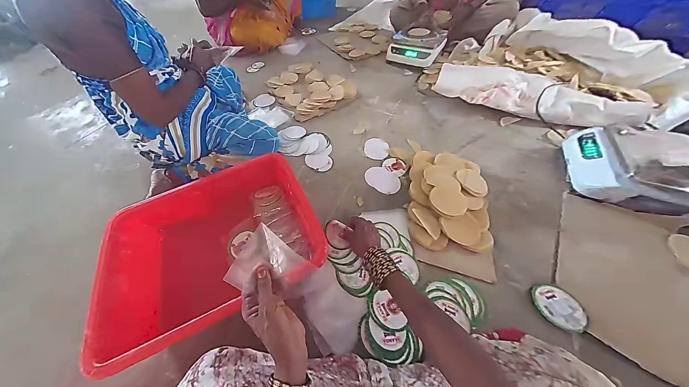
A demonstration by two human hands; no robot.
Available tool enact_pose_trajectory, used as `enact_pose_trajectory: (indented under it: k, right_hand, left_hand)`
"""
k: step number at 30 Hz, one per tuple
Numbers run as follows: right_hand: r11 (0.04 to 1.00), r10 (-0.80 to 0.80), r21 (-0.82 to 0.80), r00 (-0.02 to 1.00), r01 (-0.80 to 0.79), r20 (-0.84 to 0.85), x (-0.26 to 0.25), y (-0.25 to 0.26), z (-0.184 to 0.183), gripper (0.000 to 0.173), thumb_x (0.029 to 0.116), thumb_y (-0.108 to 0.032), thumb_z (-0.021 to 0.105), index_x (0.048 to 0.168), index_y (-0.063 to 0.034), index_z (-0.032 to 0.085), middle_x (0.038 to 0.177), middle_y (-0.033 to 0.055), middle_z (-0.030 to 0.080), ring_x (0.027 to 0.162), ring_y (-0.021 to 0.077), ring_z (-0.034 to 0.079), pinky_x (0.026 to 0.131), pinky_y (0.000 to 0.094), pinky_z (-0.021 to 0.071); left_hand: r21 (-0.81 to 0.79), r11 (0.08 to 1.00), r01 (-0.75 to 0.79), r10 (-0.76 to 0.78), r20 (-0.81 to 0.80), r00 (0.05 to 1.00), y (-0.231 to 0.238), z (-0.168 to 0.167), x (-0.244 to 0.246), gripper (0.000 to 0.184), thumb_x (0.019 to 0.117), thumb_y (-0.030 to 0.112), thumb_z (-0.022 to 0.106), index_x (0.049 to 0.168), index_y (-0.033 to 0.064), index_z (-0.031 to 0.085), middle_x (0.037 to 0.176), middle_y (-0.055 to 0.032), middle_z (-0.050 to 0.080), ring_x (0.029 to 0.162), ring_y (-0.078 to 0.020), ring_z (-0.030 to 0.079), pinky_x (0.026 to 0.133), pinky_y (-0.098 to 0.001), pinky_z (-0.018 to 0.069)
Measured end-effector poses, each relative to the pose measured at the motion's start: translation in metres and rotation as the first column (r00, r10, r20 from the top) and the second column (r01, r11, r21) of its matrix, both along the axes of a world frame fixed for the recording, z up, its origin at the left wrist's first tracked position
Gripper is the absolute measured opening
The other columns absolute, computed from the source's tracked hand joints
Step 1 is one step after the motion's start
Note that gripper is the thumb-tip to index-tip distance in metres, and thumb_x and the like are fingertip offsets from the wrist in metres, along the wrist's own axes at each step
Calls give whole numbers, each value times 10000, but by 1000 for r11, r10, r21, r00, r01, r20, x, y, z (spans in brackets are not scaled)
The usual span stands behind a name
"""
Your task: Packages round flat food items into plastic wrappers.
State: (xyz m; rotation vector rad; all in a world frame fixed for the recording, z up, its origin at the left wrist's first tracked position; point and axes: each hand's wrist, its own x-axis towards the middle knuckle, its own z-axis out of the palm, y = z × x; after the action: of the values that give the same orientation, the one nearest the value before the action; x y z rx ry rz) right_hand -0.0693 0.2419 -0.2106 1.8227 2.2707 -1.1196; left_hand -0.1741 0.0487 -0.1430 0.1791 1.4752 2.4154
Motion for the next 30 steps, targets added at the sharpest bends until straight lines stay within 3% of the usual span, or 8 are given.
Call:
enact_pose_trajectory:
  k: [2, 6, 12, 15, 17, 20, 24, 30]
  right_hand:
    - [999, -36, -14, 994, 34, -99, 11, 0, 4, 364, 948, -202, 701, 1257, -14, 668, 1235, 235, 672, 1202, 400, 618, 1041, 585, 458]
    - [991, -130, -35, 976, 126, -172, 31, -3, 3, 629, 868, -81, 749, 1443, -56, 494, 1207, 237, 667, 1133, 416, 647, 983, 591, 501]
    - [992, -114, 21, 971, 121, -210, 65, -10, 13, 306, 972, -264, 683, 1113, 4, 728, 1106, 226, 702, 1096, 373, 646, 988, 577, 466]
    - [985, -157, 6, 919, 170, -361, 87, -23, 22, 298, 970, -290, 688, 949, 3, 739, 927, 167, 698, 913, 292, 646, 877, 539, 488]
    - [971, -227, -41, 861, 234, -455, 106, -41, 40, 314, 1002, -277, 636, 845, -18, 721, 789, 73, 659, 763, 164, 612, 764, 419, 497]
    - [950, -305, -147, 714, 275, -630, 148, -76, 76, 167, 999, -119, 628, 897, -12, 706, 752, -15, 645, 672, 38, 594, 656, 249, 518]
    - [896, -401, -171, 581, 410, -708, 227, -123, 112, 46, 943, -28, 650, 918, -22, 688, 768, -13, 685, 649, 49, 637, 616, 225, 556]
    - [704, -548, -117, 431, 701, -717, 319, -173, 127, 269, 1009, -100, 585, 746, -87, 639, 659, -27, 615, 606, 46, 575, 610, 212, 502]
  left_hand:
    - [-2, 1000, 11, -11, 1, 1000, 1, 0, 2, 192, 1055, 67, 487, 981, 84, 663, 723, 47, 653, 617, -37, 630, 616, -194, 568]
    - [-8, 999, 36, -36, -14, 999, 2, 0, 3, 174, 1052, 74, 503, 967, 87, 655, 742, 49, 658, 631, -45, 633, 628, -200, 567]
    - [-37, 998, 42, -44, -57, 997, 1, 0, 4, 146, 1041, 56, 516, 993, 52, 654, 765, 35, 653, 659, -49, 632, 639, -207, 565]
    - [-42, 998, 48, -51, -65, 997, 1, -1, 4, 115, 1033, 49, 525, 1016, 37, 638, 776, 33, 649, 666, -51, 636, 648, -213, 573]
    - [-44, 997, 67, -70, -73, 995, -1, -2, 5, 106, 1038, 57, 518, 1040, 36, 622, 781, 41, 640, 668, -45, 630, 660, -209, 570]
    - [-48, 996, 78, -81, -67, 994, -2, 0, 6, 81, 1031, 48, 531, 1052, 48, 609, 771, 62, 644, 652, -32, 636, 646, -201, 577]
    - [-79, 992, 102, -108, -74, 991, -4, -3, 9, 47, 1023, 76, 575, 1070, 81, 582, 796, 83, 639, 663, -22, 636, 648, -204, 579]
    - [-86, 986, 142, -152, -123, 981, -6, -5, 14, 35, 1033, 87, 554, 1054, 92, 582, 768, 109, 622, 631, -3, 616, 613, -178, 555]
